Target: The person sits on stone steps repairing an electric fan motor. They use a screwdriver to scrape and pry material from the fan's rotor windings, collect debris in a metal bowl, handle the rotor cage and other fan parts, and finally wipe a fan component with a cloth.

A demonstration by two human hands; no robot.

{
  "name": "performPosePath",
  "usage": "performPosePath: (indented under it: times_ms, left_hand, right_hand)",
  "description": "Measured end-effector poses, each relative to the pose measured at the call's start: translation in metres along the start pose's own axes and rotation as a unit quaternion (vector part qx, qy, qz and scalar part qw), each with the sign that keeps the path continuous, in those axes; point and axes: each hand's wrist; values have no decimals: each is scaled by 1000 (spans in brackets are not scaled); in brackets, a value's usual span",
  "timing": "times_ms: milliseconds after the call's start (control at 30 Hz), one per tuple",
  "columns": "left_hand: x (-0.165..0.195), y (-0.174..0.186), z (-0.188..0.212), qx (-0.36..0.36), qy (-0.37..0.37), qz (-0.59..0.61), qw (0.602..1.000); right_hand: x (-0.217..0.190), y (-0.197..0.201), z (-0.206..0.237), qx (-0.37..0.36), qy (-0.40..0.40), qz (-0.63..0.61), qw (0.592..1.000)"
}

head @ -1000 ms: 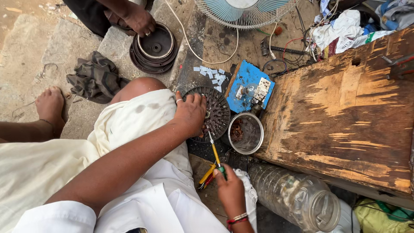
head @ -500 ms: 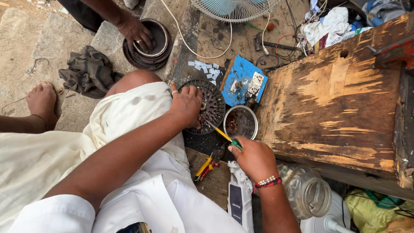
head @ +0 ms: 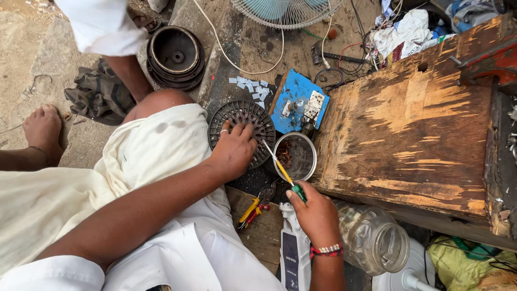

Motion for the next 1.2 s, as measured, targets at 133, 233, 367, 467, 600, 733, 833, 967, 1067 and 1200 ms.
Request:
performPosePath:
  times_ms: [133,233,367,467,600,733,833,967,1067,1200]
  left_hand:
    - [0,-5,-1,-7,12,7,1000]
    - [-1,-13,0,32,7,-5,999]
    - [-2,-26,1,34,5,22,999]
    - [-7,-32,5,75,-8,53,996]
    - [-11,-35,14,129,-37,131,982]
    - [-13,-34,18,148,-40,196,968]
    - [-12,-31,19,180,-37,234,955]
    - [-4,-23,22,188,-10,262,947]
    - [-1,-15,28,214,-30,244,945]
    - [-2,-9,35,211,-104,150,960]
  right_hand:
    - [-3,-21,-26,5,36,-28,999]
    - [3,-45,-39,20,49,-62,997]
    - [16,-72,-48,10,32,-111,993]
    - [21,-81,-52,24,49,-119,991]
    - [20,-84,-49,11,39,-132,990]
    - [14,-83,-46,1,23,-127,992]
    - [10,-82,-45,-19,20,-164,986]
    - [8,-81,-44,-57,-10,-175,983]
    - [10,-84,-44,-38,11,-158,987]
    - [15,-91,-47,-28,9,-142,989]
Point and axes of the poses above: each hand's wrist, its own z-axis away from the middle knuckle, its own y-axis out of the back of the hand, x = y × z, and after that the axes turned 14 degrees about -x, right-handed
